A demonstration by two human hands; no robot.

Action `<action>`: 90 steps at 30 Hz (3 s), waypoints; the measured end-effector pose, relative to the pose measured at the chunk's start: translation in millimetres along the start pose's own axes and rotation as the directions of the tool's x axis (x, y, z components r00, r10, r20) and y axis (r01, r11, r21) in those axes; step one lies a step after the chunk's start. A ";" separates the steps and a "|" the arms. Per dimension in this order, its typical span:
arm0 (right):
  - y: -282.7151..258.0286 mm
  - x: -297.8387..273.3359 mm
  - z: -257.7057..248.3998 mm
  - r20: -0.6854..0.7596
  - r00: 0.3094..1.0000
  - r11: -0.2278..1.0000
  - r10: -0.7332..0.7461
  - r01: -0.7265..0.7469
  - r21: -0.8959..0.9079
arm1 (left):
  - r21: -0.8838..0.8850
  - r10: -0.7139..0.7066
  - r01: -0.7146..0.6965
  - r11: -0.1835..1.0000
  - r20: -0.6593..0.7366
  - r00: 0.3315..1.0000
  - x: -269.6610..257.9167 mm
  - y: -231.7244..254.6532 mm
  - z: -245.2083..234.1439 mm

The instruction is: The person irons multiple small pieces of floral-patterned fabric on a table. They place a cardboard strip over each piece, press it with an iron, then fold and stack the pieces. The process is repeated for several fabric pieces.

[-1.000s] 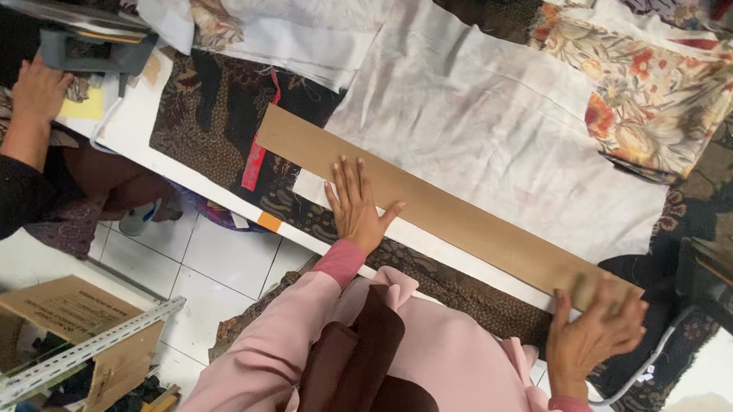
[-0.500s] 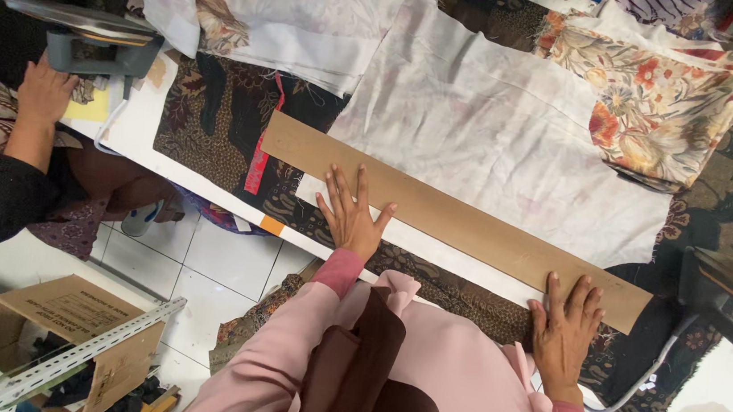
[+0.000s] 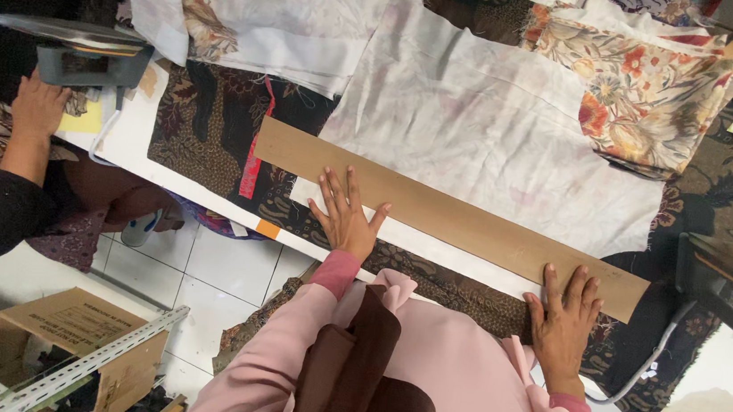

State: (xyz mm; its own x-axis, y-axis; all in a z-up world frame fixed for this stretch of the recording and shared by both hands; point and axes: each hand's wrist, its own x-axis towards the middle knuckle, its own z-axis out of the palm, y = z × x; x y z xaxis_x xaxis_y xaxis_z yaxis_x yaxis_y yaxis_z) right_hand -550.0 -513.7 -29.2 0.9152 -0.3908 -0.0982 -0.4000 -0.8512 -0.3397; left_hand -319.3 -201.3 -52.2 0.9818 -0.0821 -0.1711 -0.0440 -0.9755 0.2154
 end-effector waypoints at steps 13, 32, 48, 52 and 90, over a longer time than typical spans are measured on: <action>37.4 3.0 -47.2 -0.025 0.999 0.958 0.046 -0.037 0.284 | 0.045 0.346 -0.347 0.937 0.023 0.938 11.7 -16.3 -37.0; 62.0 9.6 -64.8 0.172 0.980 0.994 -0.105 0.098 0.045 | 0.060 0.771 -0.805 0.591 0.254 0.584 37.0 -19.8 -61.6; 66.6 22.9 -81.6 0.193 0.979 0.990 -0.073 0.047 0.135 | 0.138 0.759 -0.848 0.512 0.391 0.521 38.2 -12.6 -70.4; 70.3 28.6 -81.2 0.259 0.965 0.999 -0.048 0.047 0.008 | 0.187 0.762 -0.861 0.472 0.405 0.506 38.5 -11.4 -70.4; 10.6 32.6 -49.6 -0.069 0.997 0.969 0.022 -0.038 -0.245 | 0.254 0.837 -0.842 0.476 0.162 0.522 44.9 1.5 -55.9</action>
State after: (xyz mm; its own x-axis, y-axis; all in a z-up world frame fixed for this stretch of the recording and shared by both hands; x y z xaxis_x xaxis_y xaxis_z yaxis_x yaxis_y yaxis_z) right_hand -526.8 -552.8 10.5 0.9008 -0.4322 -0.0410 -0.4342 -0.8956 -0.0967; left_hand -265.0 -195.1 -5.9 0.4455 -0.8929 -0.0649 -0.8947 -0.4466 0.0024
